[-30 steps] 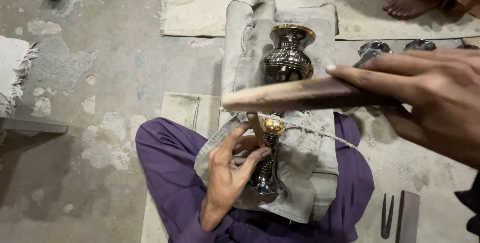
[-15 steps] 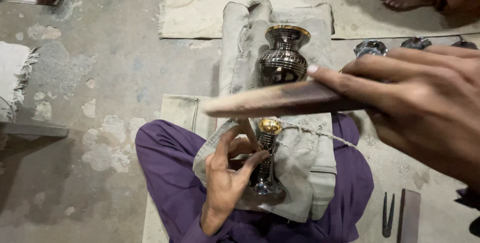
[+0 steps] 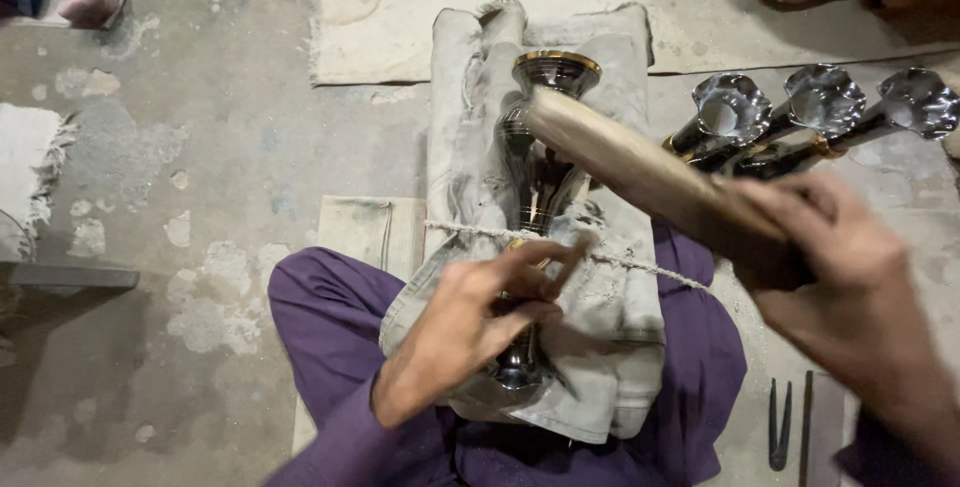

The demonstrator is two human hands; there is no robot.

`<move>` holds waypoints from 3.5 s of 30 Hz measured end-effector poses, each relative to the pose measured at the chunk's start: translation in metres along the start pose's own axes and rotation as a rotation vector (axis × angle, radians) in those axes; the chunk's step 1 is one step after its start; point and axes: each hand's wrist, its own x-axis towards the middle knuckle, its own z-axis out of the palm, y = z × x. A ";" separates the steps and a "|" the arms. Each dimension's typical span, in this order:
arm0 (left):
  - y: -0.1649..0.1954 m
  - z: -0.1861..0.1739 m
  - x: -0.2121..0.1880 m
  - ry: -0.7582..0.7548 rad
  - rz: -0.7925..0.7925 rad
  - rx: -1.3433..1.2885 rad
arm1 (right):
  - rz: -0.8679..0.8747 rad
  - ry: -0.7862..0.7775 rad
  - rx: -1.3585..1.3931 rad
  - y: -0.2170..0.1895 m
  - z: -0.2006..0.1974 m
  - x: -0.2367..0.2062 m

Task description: The person sits cross-legged on the floor holding a small punch against a dark metal vase resting on a cloth pad on their lap, and repeatedly strikes the punch with a wooden mallet to emboss decorative bands into the vase body, repositioning the punch around the gold collar as they work.

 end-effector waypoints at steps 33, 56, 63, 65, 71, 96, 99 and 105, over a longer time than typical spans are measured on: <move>0.016 0.014 0.049 -0.502 0.081 0.669 | 0.594 0.194 0.600 0.045 0.157 -0.176; 0.017 0.015 -0.017 0.260 0.014 0.243 | 0.087 0.076 0.095 0.020 0.033 -0.029; 0.018 0.014 -0.015 0.219 -0.024 0.188 | -0.031 0.007 -0.193 0.020 0.000 -0.020; 0.018 0.014 -0.016 0.231 -0.013 0.166 | 0.037 -0.017 -0.063 0.021 0.002 -0.019; 0.016 0.014 -0.013 0.195 -0.026 0.175 | 0.040 -0.041 -0.132 0.019 0.002 -0.018; 0.029 0.010 0.013 -0.079 0.007 0.430 | 0.409 -0.033 0.279 0.043 0.065 -0.094; 0.026 0.012 0.016 -0.087 0.035 0.526 | 0.363 0.064 0.333 0.046 0.079 -0.106; 0.019 0.017 0.019 -0.212 -0.147 0.473 | 0.583 -0.177 0.159 0.052 0.079 -0.115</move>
